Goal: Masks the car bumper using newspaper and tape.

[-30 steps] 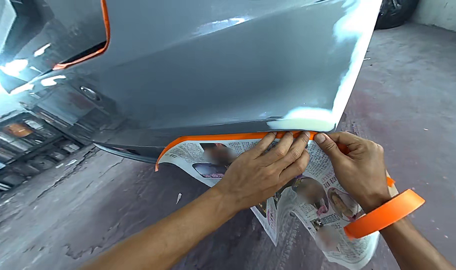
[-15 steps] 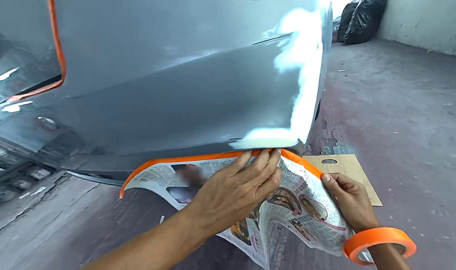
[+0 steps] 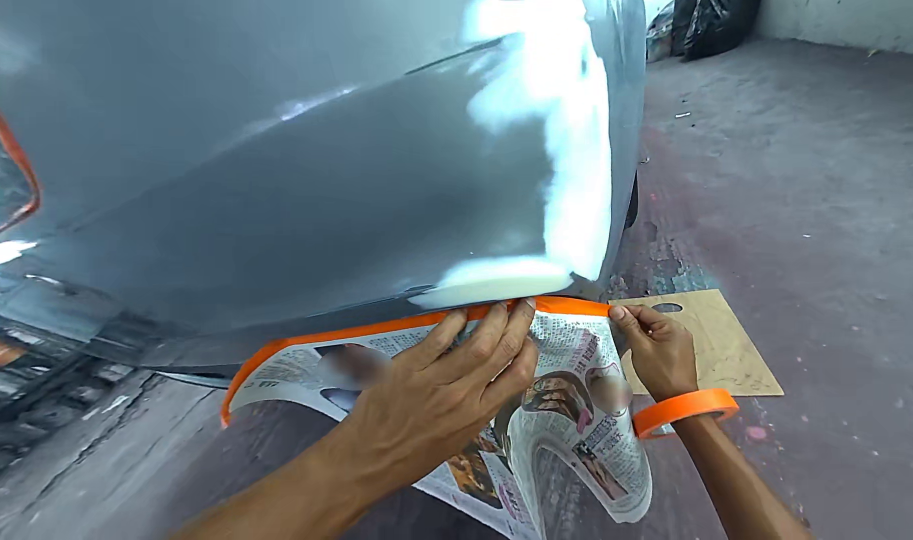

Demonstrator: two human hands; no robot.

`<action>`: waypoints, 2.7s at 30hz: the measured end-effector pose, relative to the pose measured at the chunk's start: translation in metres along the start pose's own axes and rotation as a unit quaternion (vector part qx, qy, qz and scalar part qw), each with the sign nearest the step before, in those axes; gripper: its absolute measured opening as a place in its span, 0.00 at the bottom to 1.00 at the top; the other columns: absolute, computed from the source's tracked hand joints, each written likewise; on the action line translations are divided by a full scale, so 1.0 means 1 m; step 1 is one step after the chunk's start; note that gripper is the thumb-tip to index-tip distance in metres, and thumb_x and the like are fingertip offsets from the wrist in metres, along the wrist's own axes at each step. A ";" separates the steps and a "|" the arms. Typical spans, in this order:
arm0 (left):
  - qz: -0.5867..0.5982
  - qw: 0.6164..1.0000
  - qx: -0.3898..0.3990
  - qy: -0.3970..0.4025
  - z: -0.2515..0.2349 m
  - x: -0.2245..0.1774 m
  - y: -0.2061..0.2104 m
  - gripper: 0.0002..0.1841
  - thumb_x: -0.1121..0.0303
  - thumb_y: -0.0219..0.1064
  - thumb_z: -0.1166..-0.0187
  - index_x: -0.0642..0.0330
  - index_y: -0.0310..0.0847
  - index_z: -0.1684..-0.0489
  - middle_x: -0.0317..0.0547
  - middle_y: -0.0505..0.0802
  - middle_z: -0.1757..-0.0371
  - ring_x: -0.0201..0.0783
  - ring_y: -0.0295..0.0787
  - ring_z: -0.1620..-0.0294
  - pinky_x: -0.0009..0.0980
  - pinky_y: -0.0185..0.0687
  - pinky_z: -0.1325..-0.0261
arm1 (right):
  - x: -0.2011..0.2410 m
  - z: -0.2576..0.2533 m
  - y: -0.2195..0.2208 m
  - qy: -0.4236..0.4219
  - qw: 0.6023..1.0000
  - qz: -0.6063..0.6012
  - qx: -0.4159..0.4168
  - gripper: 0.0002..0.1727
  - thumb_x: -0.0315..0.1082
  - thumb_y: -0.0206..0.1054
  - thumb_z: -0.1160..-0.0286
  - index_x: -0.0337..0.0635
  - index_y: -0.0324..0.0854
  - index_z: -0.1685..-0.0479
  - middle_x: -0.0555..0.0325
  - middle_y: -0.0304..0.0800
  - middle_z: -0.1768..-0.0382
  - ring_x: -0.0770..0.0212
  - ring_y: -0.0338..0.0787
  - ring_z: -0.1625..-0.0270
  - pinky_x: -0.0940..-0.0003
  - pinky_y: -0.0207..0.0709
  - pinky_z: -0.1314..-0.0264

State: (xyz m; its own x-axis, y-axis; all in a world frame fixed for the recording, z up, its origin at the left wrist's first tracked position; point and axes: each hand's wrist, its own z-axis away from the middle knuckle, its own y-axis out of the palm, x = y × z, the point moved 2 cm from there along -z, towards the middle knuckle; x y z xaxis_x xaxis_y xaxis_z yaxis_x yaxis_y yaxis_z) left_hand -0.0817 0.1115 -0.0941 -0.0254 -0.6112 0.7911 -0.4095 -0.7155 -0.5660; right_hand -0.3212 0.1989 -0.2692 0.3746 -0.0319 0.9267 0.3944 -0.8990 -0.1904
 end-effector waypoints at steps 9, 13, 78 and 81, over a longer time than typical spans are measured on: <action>-0.006 0.999 0.027 0.016 -0.012 -0.002 -0.005 0.21 0.78 0.51 0.16 0.60 0.77 0.27 0.56 0.78 0.18 0.49 0.74 0.19 0.45 0.67 0.23 | 0.001 0.001 -0.014 -0.059 0.996 0.011 -0.068 0.15 0.49 0.69 0.18 0.49 0.94 0.57 0.63 0.95 0.65 0.68 0.91 0.63 0.58 0.83 0.56; 0.032 0.999 0.041 0.015 -0.017 -0.002 -0.010 0.22 0.75 0.54 0.22 0.57 0.79 0.30 0.58 0.80 0.20 0.50 0.76 0.20 0.46 0.70 0.25 | 0.004 0.003 -0.022 -0.074 0.993 0.032 -0.087 0.16 0.49 0.68 0.18 0.47 0.94 0.57 0.61 0.94 0.64 0.64 0.89 0.62 0.55 0.79 0.56; 0.047 0.995 0.087 0.023 -0.069 -0.046 0.044 0.26 0.54 0.40 0.09 0.54 0.85 0.37 0.59 0.88 0.34 0.56 0.80 0.26 0.49 0.69 0.23 | 0.004 -0.018 0.035 0.157 0.972 -0.139 0.107 0.13 0.45 0.73 0.21 0.46 0.94 0.59 0.59 0.94 0.70 0.65 0.89 0.68 0.60 0.82 0.60; 0.070 0.991 0.113 0.014 -0.078 -0.053 0.049 0.24 0.54 0.44 0.10 0.53 0.85 0.35 0.58 0.89 0.36 0.55 0.81 0.27 0.47 0.71 0.24 | -0.003 -0.023 0.034 0.178 0.957 -0.190 0.125 0.10 0.41 0.76 0.24 0.43 0.92 0.58 0.57 0.92 0.70 0.65 0.87 0.70 0.65 0.82 0.62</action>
State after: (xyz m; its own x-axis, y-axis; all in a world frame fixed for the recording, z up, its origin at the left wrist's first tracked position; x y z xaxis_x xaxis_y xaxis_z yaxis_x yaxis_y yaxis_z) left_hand -0.1721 0.1348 -0.1456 -0.0930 -0.7022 0.7058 -0.1861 -0.6842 -0.7052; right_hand -0.3281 0.1584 -0.2709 -0.1278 0.0889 0.9878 0.6510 -0.7438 0.1512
